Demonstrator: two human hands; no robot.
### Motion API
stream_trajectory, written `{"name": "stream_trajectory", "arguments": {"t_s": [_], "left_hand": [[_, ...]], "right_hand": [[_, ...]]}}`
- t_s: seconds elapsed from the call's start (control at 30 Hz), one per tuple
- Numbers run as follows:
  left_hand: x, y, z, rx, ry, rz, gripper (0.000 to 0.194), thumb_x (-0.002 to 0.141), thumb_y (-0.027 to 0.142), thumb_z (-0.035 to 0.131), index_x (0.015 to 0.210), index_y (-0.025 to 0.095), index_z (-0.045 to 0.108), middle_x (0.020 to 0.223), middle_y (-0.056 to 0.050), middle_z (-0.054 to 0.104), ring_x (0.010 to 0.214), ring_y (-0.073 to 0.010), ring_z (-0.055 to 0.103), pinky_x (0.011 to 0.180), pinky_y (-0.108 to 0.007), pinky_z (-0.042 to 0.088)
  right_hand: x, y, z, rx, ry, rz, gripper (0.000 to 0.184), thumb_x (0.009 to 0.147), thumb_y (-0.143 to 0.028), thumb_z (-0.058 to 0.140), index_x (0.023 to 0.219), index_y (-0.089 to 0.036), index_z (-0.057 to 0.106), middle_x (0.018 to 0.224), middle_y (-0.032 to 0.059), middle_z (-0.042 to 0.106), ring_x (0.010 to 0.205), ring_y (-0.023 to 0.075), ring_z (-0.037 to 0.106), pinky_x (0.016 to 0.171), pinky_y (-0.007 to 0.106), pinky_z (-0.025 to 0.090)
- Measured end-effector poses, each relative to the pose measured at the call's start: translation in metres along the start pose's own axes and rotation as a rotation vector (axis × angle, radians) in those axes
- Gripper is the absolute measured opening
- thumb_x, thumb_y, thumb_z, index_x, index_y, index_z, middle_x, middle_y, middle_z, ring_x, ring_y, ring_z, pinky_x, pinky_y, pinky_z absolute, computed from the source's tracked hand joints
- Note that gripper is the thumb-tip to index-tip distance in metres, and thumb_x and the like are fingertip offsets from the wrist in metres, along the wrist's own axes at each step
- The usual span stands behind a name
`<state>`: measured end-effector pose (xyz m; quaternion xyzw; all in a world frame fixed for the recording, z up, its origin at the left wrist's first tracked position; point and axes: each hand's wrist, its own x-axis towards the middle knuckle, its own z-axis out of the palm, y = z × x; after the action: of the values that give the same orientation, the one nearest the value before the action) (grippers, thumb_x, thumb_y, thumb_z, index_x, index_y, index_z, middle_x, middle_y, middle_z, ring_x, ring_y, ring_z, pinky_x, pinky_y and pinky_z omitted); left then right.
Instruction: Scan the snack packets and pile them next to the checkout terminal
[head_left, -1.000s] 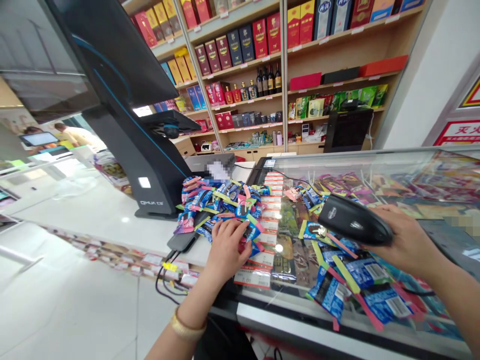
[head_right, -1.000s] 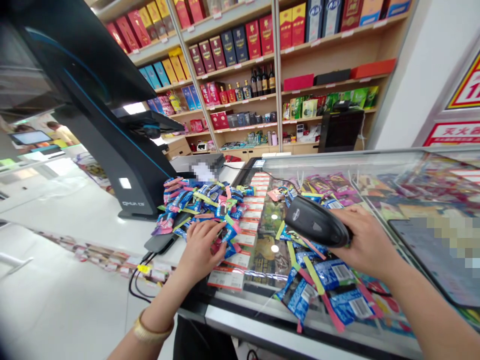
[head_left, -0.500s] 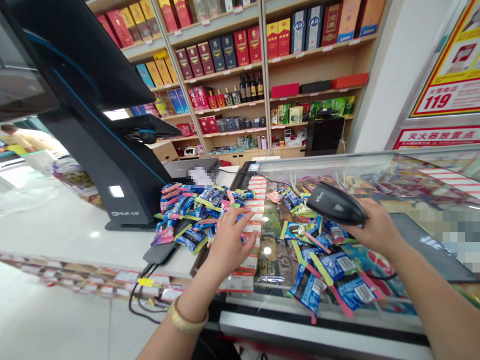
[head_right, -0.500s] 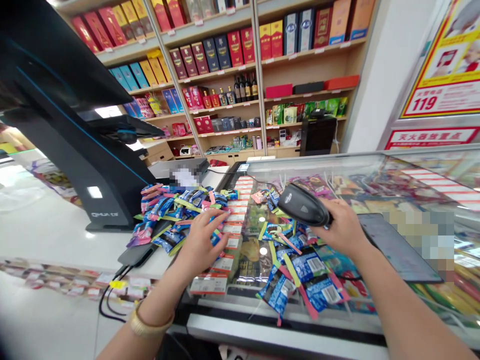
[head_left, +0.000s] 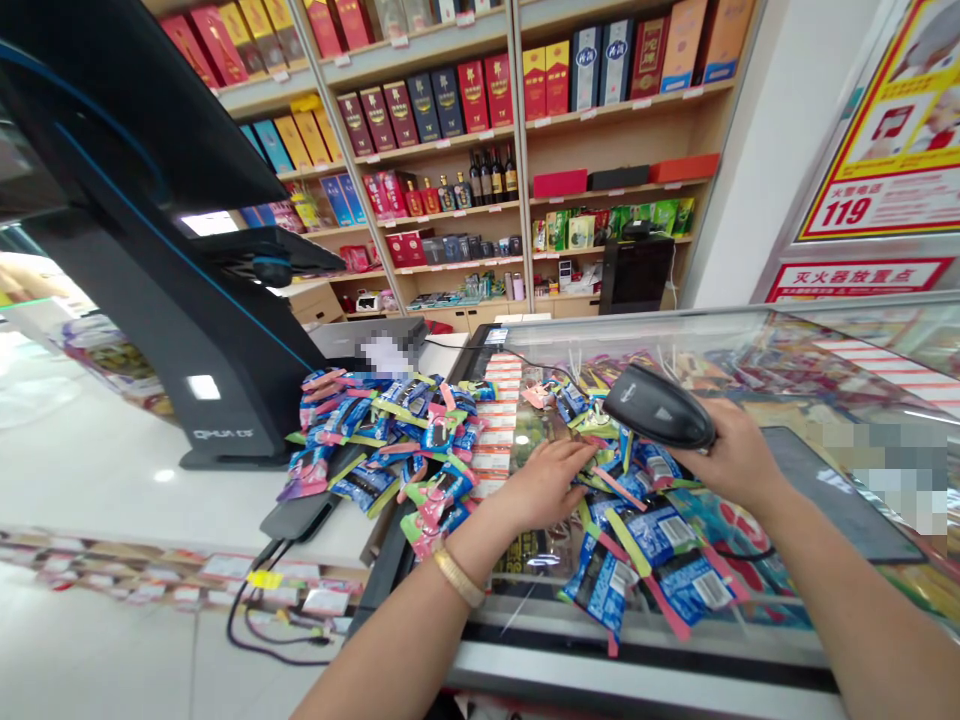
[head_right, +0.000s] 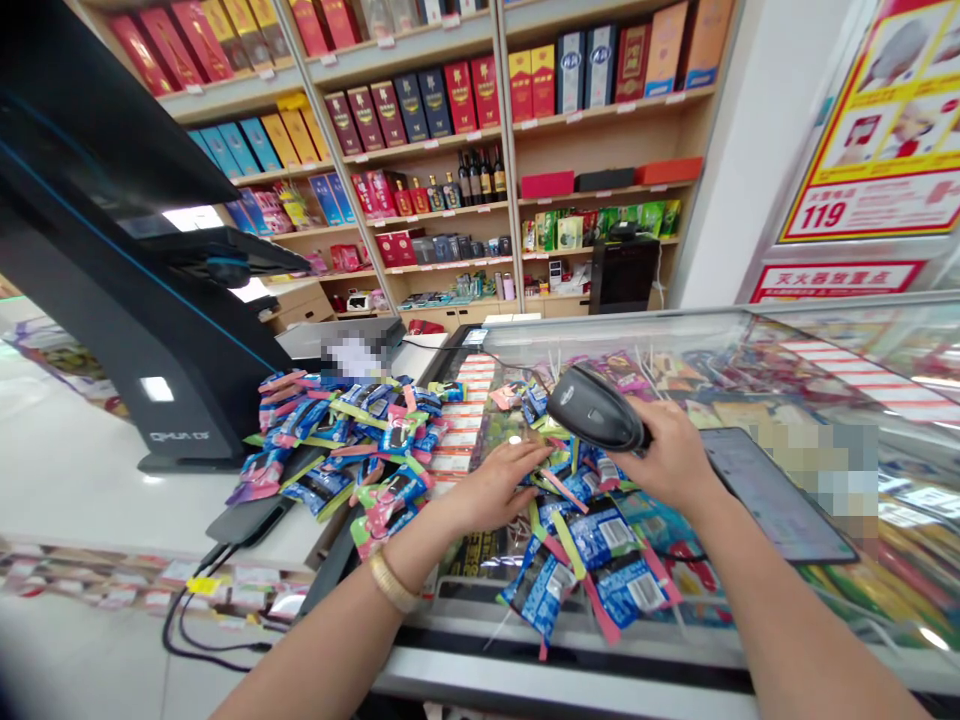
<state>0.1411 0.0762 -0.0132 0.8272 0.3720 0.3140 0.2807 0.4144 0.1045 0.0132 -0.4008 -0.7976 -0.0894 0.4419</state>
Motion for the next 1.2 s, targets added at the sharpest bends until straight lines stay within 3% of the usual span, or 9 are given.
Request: {"name": "stream_trajectory", "arguments": {"t_s": [0.27,0.37,0.47,0.53,0.63,0.8,0.9,1.0,1.2], "left_hand": [[-0.011,-0.003,-0.017,-0.053,0.084,-0.075,0.054,0.078,0.020,0.069,0.131,0.025,0.071,0.116,-0.012,0.072,0.108,-0.0298,0.066,0.107,-0.044,0.048],[-0.014,0.002,-0.029,-0.188,0.194,-0.163,0.044,0.079,0.025,0.073,0.124,0.026,0.075,0.115,-0.010,0.073,0.108,-0.0286,0.066,0.108,-0.043,0.048],[-0.012,0.006,-0.041,-0.534,0.392,-0.298,0.033,0.080,0.029,0.077,0.113,0.024,0.078,0.116,-0.008,0.076,0.116,-0.0287,0.065,0.109,-0.042,0.048],[-0.010,0.006,-0.047,-0.854,0.498,-0.399,0.025,0.083,0.032,0.075,0.104,0.019,0.078,0.108,-0.009,0.078,0.111,-0.0291,0.069,0.101,-0.042,0.054],[-0.007,0.006,-0.053,-1.201,0.571,-0.501,0.019,0.089,0.030,0.067,0.093,0.013,0.074,0.096,-0.013,0.078,0.099,-0.0290,0.074,0.089,-0.043,0.060],[-0.006,0.006,-0.056,-1.386,0.548,-0.539,0.028,0.097,0.028,0.054,0.108,0.010,0.073,0.105,-0.017,0.078,0.104,-0.0299,0.074,0.092,-0.048,0.060],[-0.006,0.008,-0.053,-1.455,0.486,-0.536,0.035,0.101,0.029,0.046,0.115,0.010,0.072,0.112,-0.017,0.077,0.106,-0.0293,0.074,0.095,-0.050,0.059],[-0.004,0.012,-0.050,-1.497,0.439,-0.564,0.042,0.106,0.034,0.038,0.109,0.010,0.072,0.110,-0.017,0.078,0.101,-0.0272,0.076,0.094,-0.051,0.060],[-0.002,0.014,-0.044,-1.486,0.394,-0.590,0.040,0.107,0.035,0.040,0.116,0.010,0.069,0.112,-0.017,0.077,0.099,-0.0266,0.076,0.094,-0.049,0.061]], "right_hand": [[-0.003,0.003,0.003,-0.020,-0.021,0.022,0.025,0.077,-0.035,0.065,0.098,-0.023,0.072,0.087,0.0074,0.078,0.076,0.0274,0.072,0.071,0.038,0.056],[-0.003,0.002,0.001,-0.001,-0.035,0.021,0.016,0.081,-0.035,0.065,0.091,-0.024,0.070,0.083,0.0070,0.076,0.074,0.0270,0.070,0.069,0.038,0.055],[-0.005,0.002,-0.003,0.016,-0.015,-0.013,0.014,0.084,-0.038,0.065,0.091,-0.025,0.068,0.082,0.0066,0.075,0.074,0.0279,0.069,0.067,0.039,0.054],[-0.007,0.003,-0.004,0.029,-0.013,-0.035,0.017,0.086,-0.040,0.064,0.095,-0.026,0.069,0.083,0.0062,0.075,0.074,0.0284,0.069,0.067,0.040,0.053],[-0.010,0.002,-0.004,0.064,-0.040,-0.072,0.024,0.088,-0.039,0.063,0.107,-0.026,0.069,0.086,0.0064,0.075,0.076,0.0286,0.068,0.069,0.042,0.054],[-0.008,-0.007,-0.002,0.113,-0.132,-0.138,0.034,0.086,-0.036,0.062,0.117,-0.025,0.069,0.091,0.0078,0.077,0.075,0.0279,0.068,0.071,0.043,0.054],[-0.005,-0.015,-0.003,0.092,-0.177,-0.118,0.030,0.084,-0.033,0.064,0.111,-0.022,0.071,0.089,0.0074,0.077,0.074,0.0255,0.067,0.070,0.040,0.052],[-0.001,-0.020,-0.004,0.081,-0.210,-0.080,0.025,0.082,-0.034,0.065,0.102,-0.021,0.074,0.088,0.0078,0.078,0.074,0.0240,0.067,0.069,0.036,0.051],[0.002,-0.025,-0.005,0.100,-0.187,-0.099,0.028,0.083,-0.045,0.067,0.099,-0.023,0.074,0.082,0.0052,0.076,0.070,0.0218,0.066,0.069,0.034,0.048]]}}
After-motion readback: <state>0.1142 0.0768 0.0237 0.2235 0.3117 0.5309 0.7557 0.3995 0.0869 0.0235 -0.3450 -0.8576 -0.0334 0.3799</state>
